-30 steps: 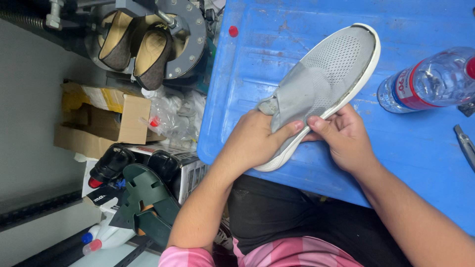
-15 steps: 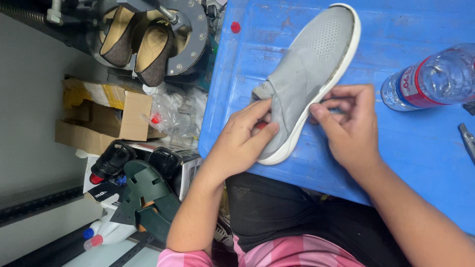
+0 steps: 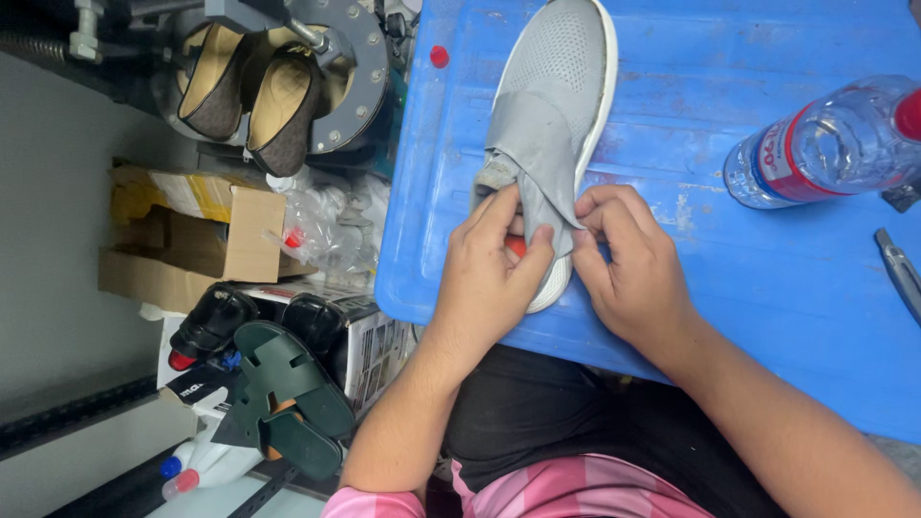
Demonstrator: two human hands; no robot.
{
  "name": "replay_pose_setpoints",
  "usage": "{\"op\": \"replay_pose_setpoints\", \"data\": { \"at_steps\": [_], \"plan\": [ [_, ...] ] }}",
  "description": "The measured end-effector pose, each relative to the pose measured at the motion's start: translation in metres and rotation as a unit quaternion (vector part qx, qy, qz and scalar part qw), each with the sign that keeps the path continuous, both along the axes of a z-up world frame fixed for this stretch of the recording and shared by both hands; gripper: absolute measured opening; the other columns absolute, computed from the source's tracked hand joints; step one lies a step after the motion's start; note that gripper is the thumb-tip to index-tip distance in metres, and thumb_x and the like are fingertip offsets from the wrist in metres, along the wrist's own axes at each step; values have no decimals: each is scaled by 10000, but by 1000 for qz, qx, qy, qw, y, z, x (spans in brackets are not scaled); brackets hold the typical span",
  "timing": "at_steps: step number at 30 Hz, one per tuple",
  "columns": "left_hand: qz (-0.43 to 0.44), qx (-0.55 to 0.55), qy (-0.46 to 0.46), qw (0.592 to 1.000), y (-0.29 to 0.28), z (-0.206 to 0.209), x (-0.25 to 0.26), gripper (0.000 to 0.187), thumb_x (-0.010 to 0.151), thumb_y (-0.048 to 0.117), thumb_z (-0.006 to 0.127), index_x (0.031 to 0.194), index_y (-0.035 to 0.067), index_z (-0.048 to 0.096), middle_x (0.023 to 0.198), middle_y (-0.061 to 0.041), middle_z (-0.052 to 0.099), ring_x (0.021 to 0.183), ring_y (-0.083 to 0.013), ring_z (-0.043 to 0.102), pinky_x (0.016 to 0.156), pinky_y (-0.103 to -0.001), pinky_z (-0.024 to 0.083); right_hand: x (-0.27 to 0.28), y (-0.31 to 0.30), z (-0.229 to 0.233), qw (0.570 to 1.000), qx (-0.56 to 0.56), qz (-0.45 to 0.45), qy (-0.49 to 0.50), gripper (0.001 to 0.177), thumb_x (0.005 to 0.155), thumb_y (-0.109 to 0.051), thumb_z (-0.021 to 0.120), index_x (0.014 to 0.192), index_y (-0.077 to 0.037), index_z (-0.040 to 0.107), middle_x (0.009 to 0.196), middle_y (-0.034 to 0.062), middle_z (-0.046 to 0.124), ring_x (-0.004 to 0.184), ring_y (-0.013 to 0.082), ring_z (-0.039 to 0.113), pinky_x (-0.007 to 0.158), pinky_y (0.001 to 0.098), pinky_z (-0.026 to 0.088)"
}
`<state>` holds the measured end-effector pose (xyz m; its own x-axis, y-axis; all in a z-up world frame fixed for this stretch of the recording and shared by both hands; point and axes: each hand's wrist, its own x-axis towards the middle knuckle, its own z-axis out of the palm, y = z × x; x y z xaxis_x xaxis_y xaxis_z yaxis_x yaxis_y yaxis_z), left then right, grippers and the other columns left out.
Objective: The person applies a liquid from a plastic bottle with a red cap to the seams and edges of a grey slip-on shoe. They repeatedly squeeze the liquid onto the sole and upper, then press and rub the areas with their fingers to spread the substance. The person also briefly handles a green sandal and a hair dryer during the process.
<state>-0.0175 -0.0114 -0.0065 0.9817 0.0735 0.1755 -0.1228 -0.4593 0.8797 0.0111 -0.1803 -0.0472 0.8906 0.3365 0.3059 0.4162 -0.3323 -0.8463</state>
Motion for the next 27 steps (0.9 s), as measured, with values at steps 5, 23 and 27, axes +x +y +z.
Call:
{"op": "replay_pose_setpoints", "data": {
  "at_steps": [5, 23, 27],
  "plan": [
    [29, -27, -12, 999, -1, 9, -6, 298, 939, 46, 669, 1225, -24, 618, 1051, -131, 711, 897, -230, 737, 811, -319, 587, -6, -9, -6, 998, 49, -21, -11, 53, 1036, 33, 598, 1017, 46, 550, 1197, 158, 662, 909, 185, 679, 781, 298, 558],
    [34, 140, 38, 989, -25, 10, -4, 459, 940, 169, 655, 1334, -29, 531, 859, -257, 718, 774, -447, 718, 653, -507, 548, -28, -69, 23, 996, 5, 86, 31, 90, 949, -23, 653, 1025, 22, 638, 1202, 156, 689, 1121, 258, 700, 956, 355, 542],
    [6, 265, 77, 961, -42, 14, 4, 432, 946, 215, 662, 1292, -21, 560, 826, -297, 694, 741, -503, 672, 641, -568, 515, -61, -128, 29, 992, 6, 71, 102, 87, 928, -34, 677, 1001, 12, 679, 1130, 129, 728, 973, 219, 739, 852, 314, 579]
  ]
}}
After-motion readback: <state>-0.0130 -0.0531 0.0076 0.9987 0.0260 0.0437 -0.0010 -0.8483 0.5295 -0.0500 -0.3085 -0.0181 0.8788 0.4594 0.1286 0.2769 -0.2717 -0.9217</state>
